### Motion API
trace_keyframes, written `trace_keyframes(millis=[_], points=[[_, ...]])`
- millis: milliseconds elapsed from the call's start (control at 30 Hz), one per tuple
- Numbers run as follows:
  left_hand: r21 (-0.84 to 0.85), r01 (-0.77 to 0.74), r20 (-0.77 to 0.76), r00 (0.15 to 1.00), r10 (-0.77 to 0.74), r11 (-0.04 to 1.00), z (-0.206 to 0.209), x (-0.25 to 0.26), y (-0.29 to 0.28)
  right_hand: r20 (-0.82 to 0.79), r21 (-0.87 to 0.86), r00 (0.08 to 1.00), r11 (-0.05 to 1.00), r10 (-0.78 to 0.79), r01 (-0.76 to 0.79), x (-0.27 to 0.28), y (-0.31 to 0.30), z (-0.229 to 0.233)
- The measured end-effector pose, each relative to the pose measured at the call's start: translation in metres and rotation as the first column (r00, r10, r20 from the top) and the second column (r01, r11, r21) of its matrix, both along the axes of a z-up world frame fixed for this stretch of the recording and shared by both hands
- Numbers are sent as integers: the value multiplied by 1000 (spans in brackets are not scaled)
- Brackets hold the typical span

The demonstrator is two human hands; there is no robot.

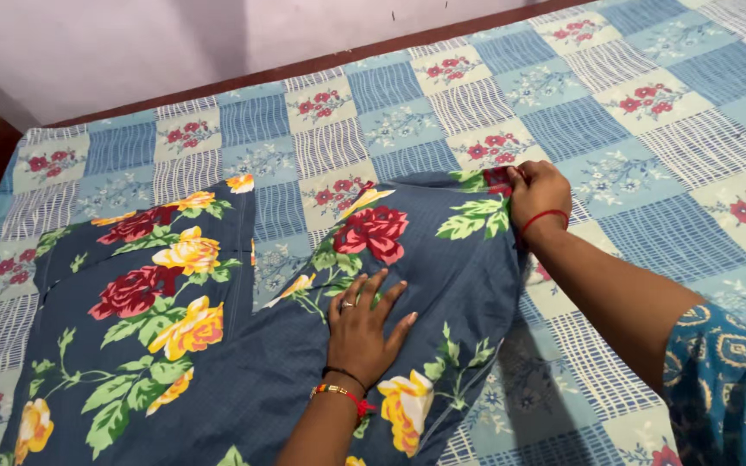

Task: The person puts a pillow into a floral pillowcase and smooths the fabric over the pillow while working on a bed.

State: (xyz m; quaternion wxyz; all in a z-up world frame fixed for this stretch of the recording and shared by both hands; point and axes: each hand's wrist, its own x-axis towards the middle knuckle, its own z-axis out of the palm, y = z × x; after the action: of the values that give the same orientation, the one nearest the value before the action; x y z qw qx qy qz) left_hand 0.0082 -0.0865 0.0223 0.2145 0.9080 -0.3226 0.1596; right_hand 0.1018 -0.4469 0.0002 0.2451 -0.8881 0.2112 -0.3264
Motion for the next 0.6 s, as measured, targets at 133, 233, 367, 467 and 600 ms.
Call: trace_keyframes(millis=[133, 233, 367, 467, 600], points=[[13, 49, -20, 999, -49, 999, 0, 7, 1, -410, 407, 896, 913, 171, 12, 21, -46, -46], [-99, 50, -29, 998, -54, 994, -3, 19, -9, -718, 466, 599, 884, 355, 34, 18, -83, -90], [-92, 4, -20, 1000, -6, 996, -8, 45, -27, -809, 462, 402, 887, 428, -14, 18, -106, -111], [-11, -34, -33, 999, 34, 999, -14, 57, -34, -846, 259, 461, 962, 267, -81, 31, -100, -96], [-42, -61, -77, 995, 58, 997, -16, 71, -34, -851, 3, 501, 957, 155, -290, 34, -65, -53]])
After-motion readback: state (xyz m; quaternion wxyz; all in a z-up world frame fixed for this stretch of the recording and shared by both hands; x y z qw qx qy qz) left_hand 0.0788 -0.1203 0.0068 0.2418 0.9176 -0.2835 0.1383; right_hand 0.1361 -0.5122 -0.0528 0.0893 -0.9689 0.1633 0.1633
